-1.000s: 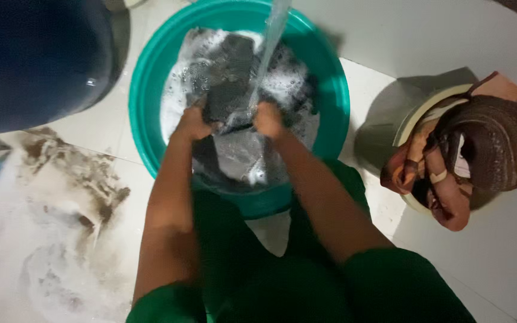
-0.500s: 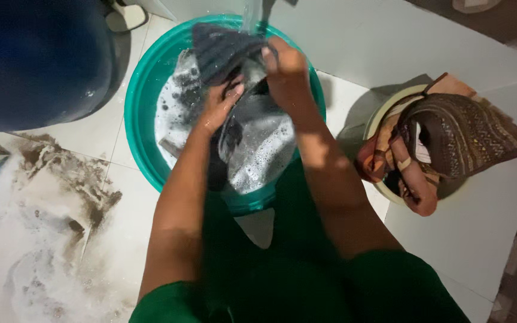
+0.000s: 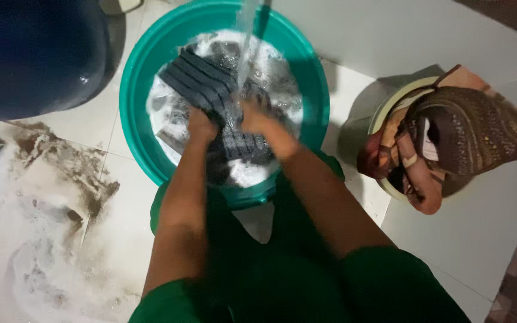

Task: The person washes several items of clothing by hand in a green basin under running water, scrubbing the fabric against itself and then placing the items in a nearby bucket.

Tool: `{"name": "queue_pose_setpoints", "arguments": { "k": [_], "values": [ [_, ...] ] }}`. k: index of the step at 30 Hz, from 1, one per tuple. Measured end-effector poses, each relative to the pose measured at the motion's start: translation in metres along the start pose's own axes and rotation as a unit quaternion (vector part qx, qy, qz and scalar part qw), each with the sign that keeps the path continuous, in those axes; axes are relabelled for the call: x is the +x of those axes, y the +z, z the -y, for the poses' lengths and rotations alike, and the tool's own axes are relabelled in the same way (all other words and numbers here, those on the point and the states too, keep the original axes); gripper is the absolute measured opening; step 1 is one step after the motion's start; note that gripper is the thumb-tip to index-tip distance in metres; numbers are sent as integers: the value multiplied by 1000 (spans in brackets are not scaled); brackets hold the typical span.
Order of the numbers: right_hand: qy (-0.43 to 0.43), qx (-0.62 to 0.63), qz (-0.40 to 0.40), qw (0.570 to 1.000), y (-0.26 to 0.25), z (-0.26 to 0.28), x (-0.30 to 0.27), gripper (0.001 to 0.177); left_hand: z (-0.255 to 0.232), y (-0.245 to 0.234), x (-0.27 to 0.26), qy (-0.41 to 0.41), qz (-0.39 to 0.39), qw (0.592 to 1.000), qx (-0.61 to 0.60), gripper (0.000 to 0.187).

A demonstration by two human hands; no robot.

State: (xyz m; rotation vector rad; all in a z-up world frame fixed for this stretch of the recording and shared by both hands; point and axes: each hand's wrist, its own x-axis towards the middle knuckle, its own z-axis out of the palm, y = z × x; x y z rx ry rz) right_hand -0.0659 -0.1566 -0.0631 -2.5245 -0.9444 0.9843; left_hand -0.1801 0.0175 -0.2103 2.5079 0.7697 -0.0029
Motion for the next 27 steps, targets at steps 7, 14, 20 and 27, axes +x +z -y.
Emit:
{"name": "queue_pose_setpoints", "arguments": {
  "k": [7,14,20,27],
  "values": [
    [67,-154,188,968,54,21,-18,140,-6,46,-18,-161,255,950,76,110],
    [11,-184,131,974,83,-43,45,112,-43,12,-27,-195,324,916,131,98],
    [82,-180,141,970,71,-60,87,106,-48,7,15,-81,424,873,227,91],
    [81,-129,176,973,87,-80,116,98,-15,56,41,-99,404,880,229,57]
  ]
}}
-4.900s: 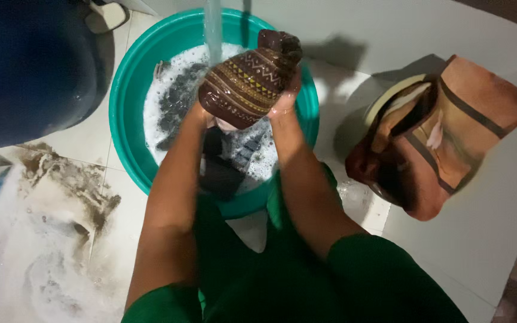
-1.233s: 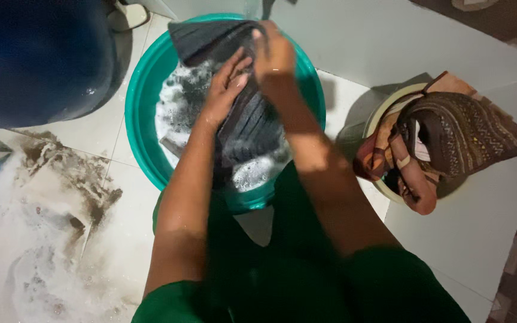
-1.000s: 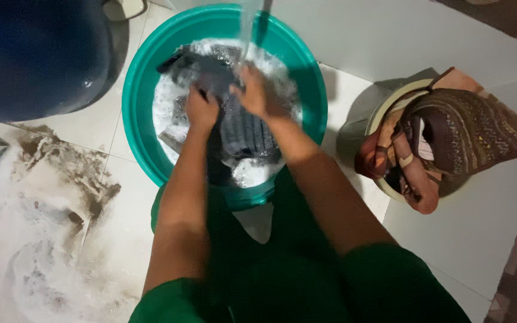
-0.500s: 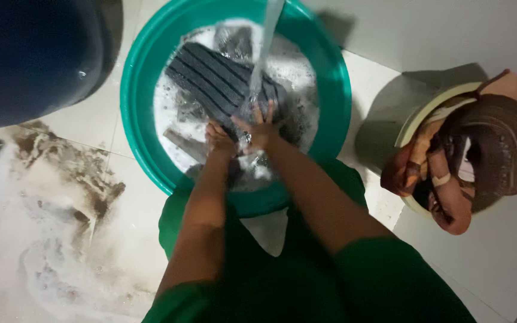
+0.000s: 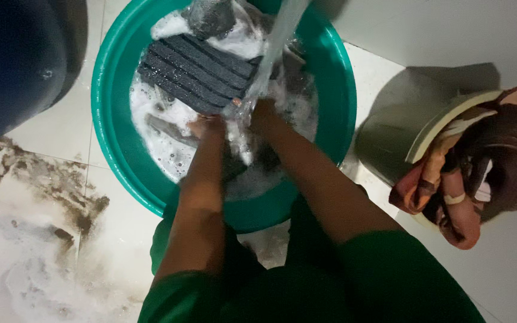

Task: The person washes several items of clothing by hand in a green basin under running water, scrubbing the fabric against itself and then placing the items in a nearby bucket.

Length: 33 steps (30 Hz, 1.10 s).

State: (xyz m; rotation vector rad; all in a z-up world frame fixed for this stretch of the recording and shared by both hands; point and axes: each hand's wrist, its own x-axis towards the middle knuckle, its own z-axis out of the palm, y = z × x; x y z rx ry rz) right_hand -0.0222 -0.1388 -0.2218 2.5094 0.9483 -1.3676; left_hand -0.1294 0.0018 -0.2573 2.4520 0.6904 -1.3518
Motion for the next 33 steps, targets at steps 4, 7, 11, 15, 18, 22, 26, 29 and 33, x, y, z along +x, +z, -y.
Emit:
{"name": "queue_pose_setpoints", "arguments": {
  "k": [4,7,11,15,18,22,26,29,33],
  "values": [
    [7,5,-23,1000,17,7,-3,94,10,29,30,-20,-66,998,-8,59],
    [16,20,-53,998,33,22,-8,91,-2,45,26,-41,-152,983,-95,58],
    [-18,47,-73,996,39,34,-13,87,-27,66,-19,-77,-259,937,-220,52],
    [-77,64,-68,993,35,24,-16,83,-67,85,-35,10,-283,752,-595,68],
    [-128,96,-63,985,24,0,-23,80,-66,65,-39,163,-402,602,-670,65],
    [-268,242,-100,927,-8,-42,-45,76,-49,16,-69,229,-398,641,-615,73],
    [-370,371,-274,807,-48,-50,-94,65,-49,-88,-146,362,-367,692,-505,68],
    [-347,348,-441,751,-78,-30,-139,61,-46,-163,-195,459,-470,635,-407,59],
    [-267,418,-424,758,-123,-6,-212,32,-25,-216,-266,477,-471,654,-351,49]
  ]
}}
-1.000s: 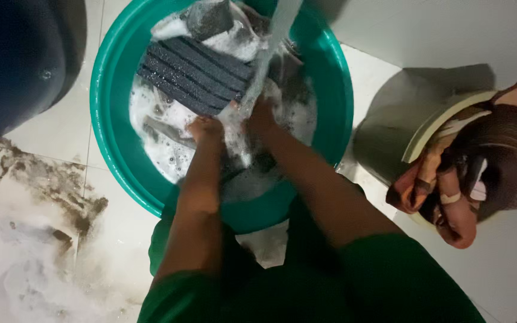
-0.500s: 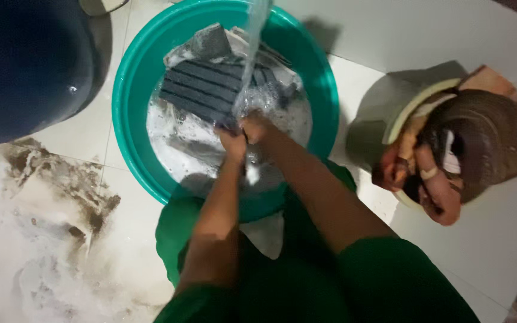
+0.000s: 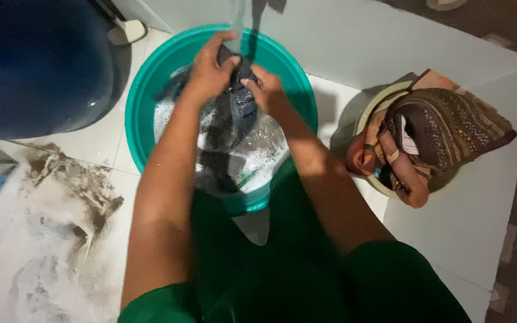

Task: The person washes several items of clothing by hand in a green basin under running water, scrubbing the fabric against itself and then placing the items in a nearby bucket.

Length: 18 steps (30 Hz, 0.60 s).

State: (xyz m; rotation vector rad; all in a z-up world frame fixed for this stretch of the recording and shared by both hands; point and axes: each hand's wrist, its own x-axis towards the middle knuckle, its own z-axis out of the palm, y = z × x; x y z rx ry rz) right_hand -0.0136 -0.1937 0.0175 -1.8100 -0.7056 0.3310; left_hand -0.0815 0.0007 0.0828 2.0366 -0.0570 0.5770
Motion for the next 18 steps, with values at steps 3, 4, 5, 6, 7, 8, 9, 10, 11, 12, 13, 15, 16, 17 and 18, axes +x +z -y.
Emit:
{"name": "queue_pose_setpoints", "arguments": {
  "k": [3,4,5,6,7,8,9,10,11,12,13,15,16,17,18],
  "values": [
    [-91,0,26,995,-16,50,6,25,-38,-38,9,-37,41,998,40,50],
    [-90,-1,37,995,-19,61,8,25,-47,-48,12,-34,43,998,29,50],
    [-87,-2,47,995,-21,67,8,25,-53,-56,13,-33,46,998,17,51],
    [-84,-3,58,995,-20,70,7,25,-57,-61,13,-31,49,998,4,51],
    [-125,30,53,990,-15,71,7,32,-59,-63,13,-31,44,998,-26,49],
    [-165,63,50,983,-7,73,9,39,-58,-63,14,-30,39,997,-57,48],
    [-207,95,45,973,-2,75,12,48,-56,-63,17,-27,34,995,-87,46],
    [-175,130,52,975,0,75,8,51,-52,-61,19,5,16,998,-64,44],
    [-142,165,59,974,3,74,-1,56,-46,-56,18,37,-2,998,-42,42],
    [-109,199,67,972,6,72,-6,60,-40,-50,17,69,-20,997,-19,40],
    [-105,155,47,981,11,68,-5,56,-33,-43,17,23,-27,999,-34,35],
    [-96,65,7,993,22,51,-3,49,-24,-25,19,-69,-39,995,-66,26],
    [-89,76,-1,993,26,39,0,41,-20,-23,18,-66,-37,994,-82,25],
    [-82,88,-8,993,31,27,5,32,-18,-22,14,-65,-34,993,-97,23],
    [-74,100,-15,992,33,17,10,24,-18,-23,13,-63,-32,991,-113,22]
  ]
}}
